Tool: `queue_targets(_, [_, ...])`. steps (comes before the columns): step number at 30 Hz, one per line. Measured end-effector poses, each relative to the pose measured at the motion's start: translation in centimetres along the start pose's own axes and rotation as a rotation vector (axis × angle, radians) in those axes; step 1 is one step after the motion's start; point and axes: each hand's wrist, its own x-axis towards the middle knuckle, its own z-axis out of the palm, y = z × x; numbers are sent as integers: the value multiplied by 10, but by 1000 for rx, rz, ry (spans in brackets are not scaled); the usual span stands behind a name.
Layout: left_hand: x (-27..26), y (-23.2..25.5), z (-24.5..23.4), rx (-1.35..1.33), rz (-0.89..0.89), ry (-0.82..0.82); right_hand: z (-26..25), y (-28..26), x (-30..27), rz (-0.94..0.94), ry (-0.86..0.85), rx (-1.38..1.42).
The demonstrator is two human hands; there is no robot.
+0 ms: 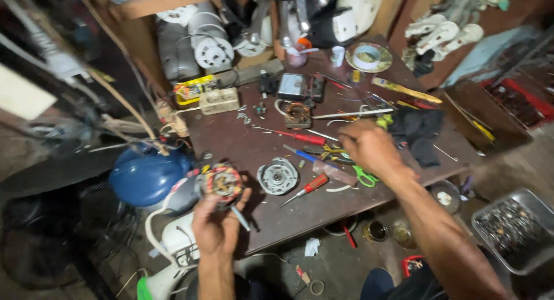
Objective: The person disassembles a small electric motor, separating the stator and rotor components. They use a screwdriver to adjust the internal wiring and a brush to clean the parts. Finally, the person reassembles the motor housing and secures it with screws.
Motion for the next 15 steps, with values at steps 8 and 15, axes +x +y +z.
queue_targets(8, [-19, -2, 24, 240, 65, -126, 61, -40, 60, -188, -287, -42])
queue_targets(15, [-15, -3, 14, 130, 115, -139, 18, -103, 53, 157, -668, -119])
